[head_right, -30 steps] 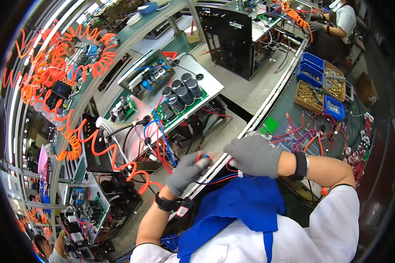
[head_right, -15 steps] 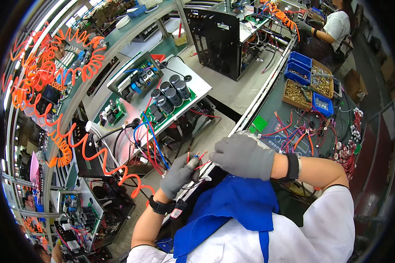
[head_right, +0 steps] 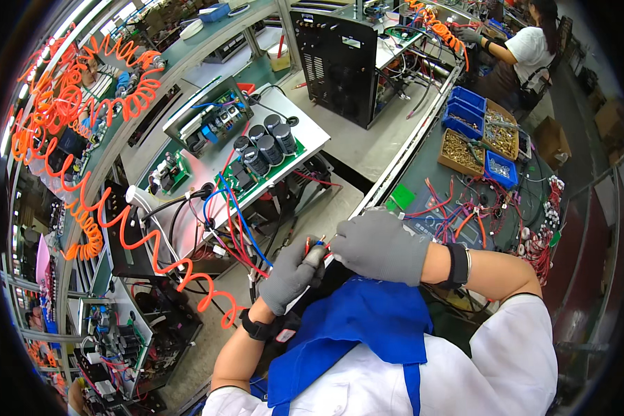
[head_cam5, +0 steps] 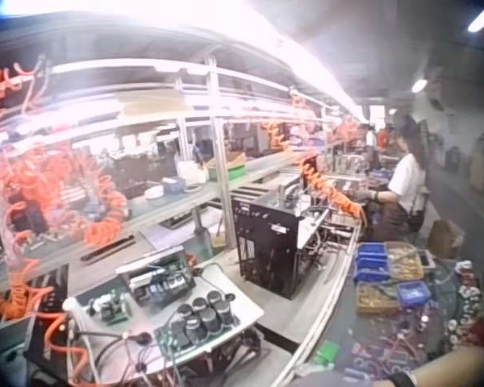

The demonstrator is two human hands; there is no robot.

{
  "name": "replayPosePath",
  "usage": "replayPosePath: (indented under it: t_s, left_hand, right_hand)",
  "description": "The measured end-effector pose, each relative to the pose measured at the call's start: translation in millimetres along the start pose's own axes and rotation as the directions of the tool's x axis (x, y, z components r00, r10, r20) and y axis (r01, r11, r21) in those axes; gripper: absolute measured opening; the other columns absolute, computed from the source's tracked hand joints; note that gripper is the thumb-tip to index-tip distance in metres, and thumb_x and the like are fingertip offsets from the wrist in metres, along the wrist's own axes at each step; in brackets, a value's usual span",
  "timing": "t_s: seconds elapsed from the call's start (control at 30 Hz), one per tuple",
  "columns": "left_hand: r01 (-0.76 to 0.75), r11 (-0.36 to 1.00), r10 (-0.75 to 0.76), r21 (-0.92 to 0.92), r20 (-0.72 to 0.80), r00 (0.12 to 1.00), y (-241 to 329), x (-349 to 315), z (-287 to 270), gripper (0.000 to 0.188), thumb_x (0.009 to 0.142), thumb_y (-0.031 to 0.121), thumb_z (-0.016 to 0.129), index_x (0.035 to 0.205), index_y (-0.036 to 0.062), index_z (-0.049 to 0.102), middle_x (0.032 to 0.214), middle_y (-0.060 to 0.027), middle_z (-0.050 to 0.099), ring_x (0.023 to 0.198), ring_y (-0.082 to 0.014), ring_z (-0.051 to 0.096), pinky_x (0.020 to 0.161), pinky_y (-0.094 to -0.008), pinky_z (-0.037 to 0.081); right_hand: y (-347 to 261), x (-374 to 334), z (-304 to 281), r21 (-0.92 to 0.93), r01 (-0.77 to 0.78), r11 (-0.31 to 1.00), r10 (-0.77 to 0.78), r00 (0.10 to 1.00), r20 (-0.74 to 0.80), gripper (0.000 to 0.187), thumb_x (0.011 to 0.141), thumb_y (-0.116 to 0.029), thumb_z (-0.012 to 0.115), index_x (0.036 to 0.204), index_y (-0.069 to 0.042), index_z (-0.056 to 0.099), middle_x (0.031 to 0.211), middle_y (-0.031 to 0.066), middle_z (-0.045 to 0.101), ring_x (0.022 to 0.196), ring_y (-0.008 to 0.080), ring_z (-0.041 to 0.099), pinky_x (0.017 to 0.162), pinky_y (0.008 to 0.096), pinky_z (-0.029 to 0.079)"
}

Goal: Assembling, wiring, and securing components of an electronic inverter on a factory production line.

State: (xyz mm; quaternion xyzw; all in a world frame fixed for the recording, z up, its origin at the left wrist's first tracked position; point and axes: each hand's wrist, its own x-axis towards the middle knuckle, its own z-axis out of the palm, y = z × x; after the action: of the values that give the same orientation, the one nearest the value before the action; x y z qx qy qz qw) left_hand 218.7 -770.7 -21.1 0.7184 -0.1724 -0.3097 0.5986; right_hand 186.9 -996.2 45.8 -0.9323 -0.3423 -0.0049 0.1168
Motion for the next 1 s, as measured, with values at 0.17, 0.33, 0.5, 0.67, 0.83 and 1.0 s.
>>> replayPosePath:
  t_s: [0.17,0.33,0.5,0.67,0.83,1.0]
  left_hand:
    - [-0.027,0.984,0.047,0.177,-0.109,0.993,-2.7,1.8,-1.2,0.026,0.098,0.025,0.057,0.097,-0.0001,0.063,0.069,-0.0104,0.055,0.062,-0.0158,0.049,0.060,-0.0346,0.043]
    - [-0.044,0.996,0.044,0.076,0.003,0.999,1.8,-2.5,-7.8,0.027,0.099,0.026,0.058,0.100,0.0001,0.064,0.070,-0.0027,0.057,0.064,-0.0107,0.050,0.059,-0.0302,0.043]
    - [0.121,0.992,-0.118,-0.033,0.092,0.989,17.8,-8.2,-8.3,0.028,0.100,0.029,0.058,0.100,0.0018,0.065,0.070,0.0000,0.058,0.062,-0.0074,0.052,0.056,-0.0265,0.044]
    - [0.104,0.993,-0.098,-0.054,0.099,0.990,26.5,-10.4,-7.6,0.024,0.099,0.026,0.062,0.101,0.0022,0.065,0.070,0.0016,0.059,0.061,-0.0059,0.051,0.055,-0.0244,0.042]
    - [0.060,0.998,-0.058,-0.033,0.072,0.996,31.4,-14.8,-6.3,0.022,0.094,0.023,0.066,0.097,0.0013,0.069,0.068,-0.0002,0.060,0.062,-0.0060,0.053,0.056,-0.0246,0.041]
    - [0.107,0.989,-0.093,-0.102,0.127,0.987,34.8,-20.1,-11.6,0.019,0.094,0.018,0.068,0.101,0.0010,0.070,0.075,0.0031,0.061,0.066,-0.0046,0.052,0.058,-0.0239,0.042]
  right_hand:
    - [3.8,-1.4,-2.2,0.010,-0.066,0.998,0.066,0.998,-0.001,0.019,0.080,-0.019,0.069,0.098,-0.015,0.066,0.088,0.0078,0.059,0.082,0.0283,0.063,0.068,0.0408,0.051]
    - [11.8,-2.0,-8.2,0.045,-0.058,0.997,0.060,0.998,-0.025,0.017,0.083,-0.022,0.070,0.097,-0.014,0.065,0.089,0.0075,0.059,0.082,0.0288,0.063,0.070,0.0413,0.051]
    - [14.0,4.2,-11.0,0.075,0.016,0.997,-0.012,0.999,-0.049,0.014,0.087,-0.026,0.067,0.094,-0.014,0.065,0.089,0.0071,0.061,0.084,0.0284,0.065,0.069,0.0414,0.053]
    - [18.8,7.3,-14.6,0.148,0.065,0.987,-0.067,0.998,0.011,0.014,0.087,-0.021,0.068,0.098,-0.013,0.064,0.091,0.0072,0.060,0.085,0.0290,0.063,0.071,0.0423,0.052]
    - [24.3,13.6,-12.8,0.208,0.095,0.973,-0.094,0.995,-0.016,0.014,0.088,-0.019,0.068,0.099,-0.013,0.064,0.092,0.0070,0.061,0.085,0.0290,0.063,0.071,0.0423,0.051]
    - [31.8,19.1,-11.5,0.396,0.039,0.917,-0.051,0.999,0.019,0.014,0.090,-0.023,0.064,0.098,-0.012,0.065,0.091,0.0078,0.063,0.087,0.0312,0.064,0.076,0.0435,0.052]
